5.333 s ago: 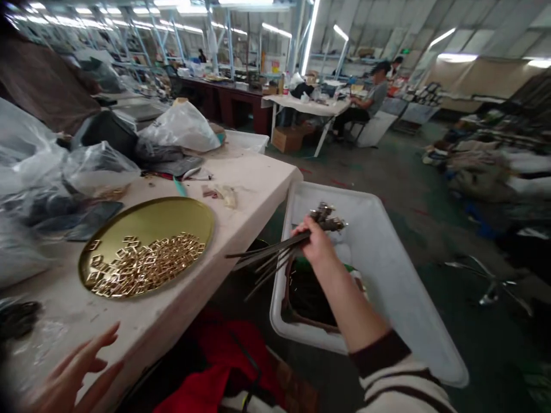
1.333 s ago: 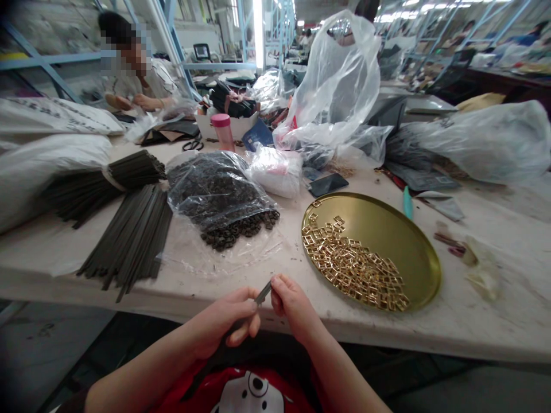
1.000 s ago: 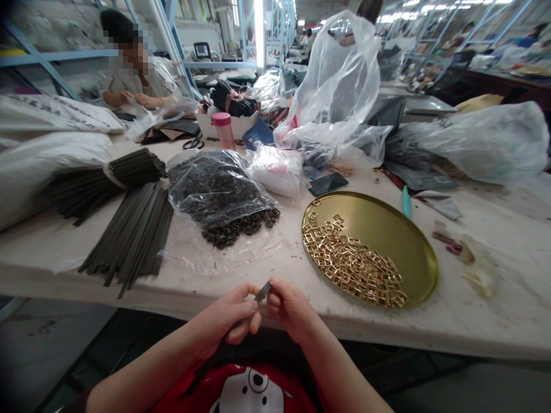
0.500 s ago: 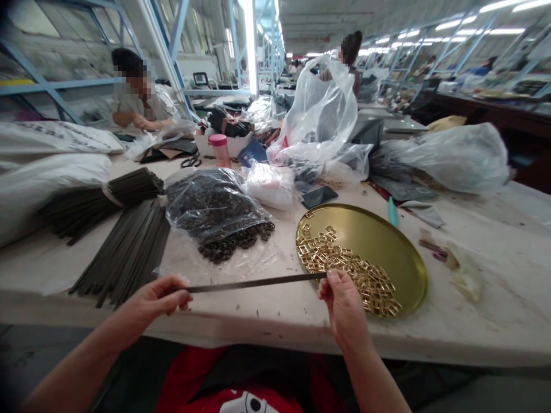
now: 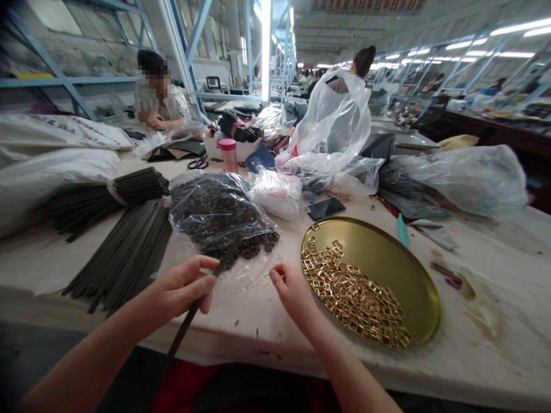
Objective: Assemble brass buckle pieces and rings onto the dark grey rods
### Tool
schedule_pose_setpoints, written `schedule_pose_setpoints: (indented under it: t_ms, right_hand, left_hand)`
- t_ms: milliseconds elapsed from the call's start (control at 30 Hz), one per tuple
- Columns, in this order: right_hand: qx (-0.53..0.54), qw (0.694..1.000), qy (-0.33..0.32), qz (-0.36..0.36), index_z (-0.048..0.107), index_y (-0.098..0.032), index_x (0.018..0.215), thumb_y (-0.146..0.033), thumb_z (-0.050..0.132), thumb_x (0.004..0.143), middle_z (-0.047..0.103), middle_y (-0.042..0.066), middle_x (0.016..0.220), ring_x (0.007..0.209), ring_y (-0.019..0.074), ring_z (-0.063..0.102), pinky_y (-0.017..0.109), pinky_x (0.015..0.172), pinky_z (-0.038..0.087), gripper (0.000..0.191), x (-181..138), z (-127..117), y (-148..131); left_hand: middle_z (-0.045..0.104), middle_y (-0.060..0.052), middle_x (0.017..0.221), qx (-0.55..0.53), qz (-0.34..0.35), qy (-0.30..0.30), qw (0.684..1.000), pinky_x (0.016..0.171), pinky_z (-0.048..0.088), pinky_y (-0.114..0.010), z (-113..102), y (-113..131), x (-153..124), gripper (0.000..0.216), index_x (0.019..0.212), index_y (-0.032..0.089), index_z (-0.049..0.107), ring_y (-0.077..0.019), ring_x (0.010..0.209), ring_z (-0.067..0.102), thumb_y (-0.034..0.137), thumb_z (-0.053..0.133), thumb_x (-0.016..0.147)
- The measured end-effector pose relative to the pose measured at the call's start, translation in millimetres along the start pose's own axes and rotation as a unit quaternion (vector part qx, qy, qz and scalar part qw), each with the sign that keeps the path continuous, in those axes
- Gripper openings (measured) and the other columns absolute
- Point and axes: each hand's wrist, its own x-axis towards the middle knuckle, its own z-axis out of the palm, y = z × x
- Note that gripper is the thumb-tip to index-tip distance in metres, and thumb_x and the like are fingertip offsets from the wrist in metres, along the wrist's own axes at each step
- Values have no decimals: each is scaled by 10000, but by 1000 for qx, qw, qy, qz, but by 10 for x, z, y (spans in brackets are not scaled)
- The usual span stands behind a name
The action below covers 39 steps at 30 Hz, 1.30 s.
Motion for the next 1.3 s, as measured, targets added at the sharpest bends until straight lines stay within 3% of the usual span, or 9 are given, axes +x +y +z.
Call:
schedule_pose_setpoints:
  t_ms: [67,233,433,567,633,733,900,1133,1300]
  right_hand:
    - [-41,999,33,-14,542,-187,790,-299,434,827,567,42,775,697,169,511,279,652,368,160,376,-52,40]
    - [-71,997,26,-10,526,-196,672,-195,536,734,534,43,756,713,179,493,284,660,319,64,844,181,158]
    - [-13,1000,19,5,485,-192,613,-159,560,692,513,32,747,714,173,476,286,671,323,114,800,239,217]
    - [86,996,-1,26,495,-189,646,-304,546,745,518,11,662,652,159,484,279,627,378,160,512,123,112]
    - [209,975,-27,73,496,-186,669,-390,524,764,525,-2,635,608,139,497,270,598,406,228,298,93,62]
    - [404,900,-41,160,527,-188,736,-424,609,702,533,-22,657,598,113,517,257,598,426,253,0,105,10]
    - [565,793,-40,226,607,-189,805,-324,749,587,558,-44,666,576,66,512,205,587,418,293,-284,181,-101]
    - [614,736,-50,282,585,-190,745,-274,798,522,571,-60,641,563,56,549,198,599,446,319,-488,208,-209]
    - [602,744,-56,284,569,-174,709,-289,803,509,562,-59,606,527,59,548,191,553,438,328,-585,213,-220]
  left_hand:
    - [524,64,441,39,-37,-46,997,430,273,-184,36,-106,80,238,885,146,521,-72,397,389,359,485,785]
    - [466,83,419,1,-84,-48,995,453,260,-192,122,-365,230,215,817,136,528,-72,402,355,332,450,782]
    - [463,85,406,-39,-114,-35,992,396,232,-176,133,-483,288,150,787,144,509,-59,357,336,273,436,762]
    - [534,63,486,-80,-149,-26,985,380,276,-152,203,-500,267,70,761,155,467,-48,367,413,181,414,722]
    - [563,52,535,-92,-155,-26,983,374,288,-145,258,-525,237,78,769,156,463,-46,377,446,168,410,713]
    - [566,56,526,-80,-155,-44,984,350,280,-145,358,-580,193,122,802,159,469,-50,353,443,159,391,708]
    - [537,67,501,8,-96,-43,994,352,300,-158,519,-616,158,116,742,174,453,-60,346,433,270,394,770]
    - [435,87,439,111,-42,12,993,368,282,-178,635,-616,68,195,637,194,403,-70,345,365,320,392,786]
    - [445,61,490,210,13,62,976,466,287,-197,663,-658,13,166,588,184,425,-93,479,418,236,415,745]
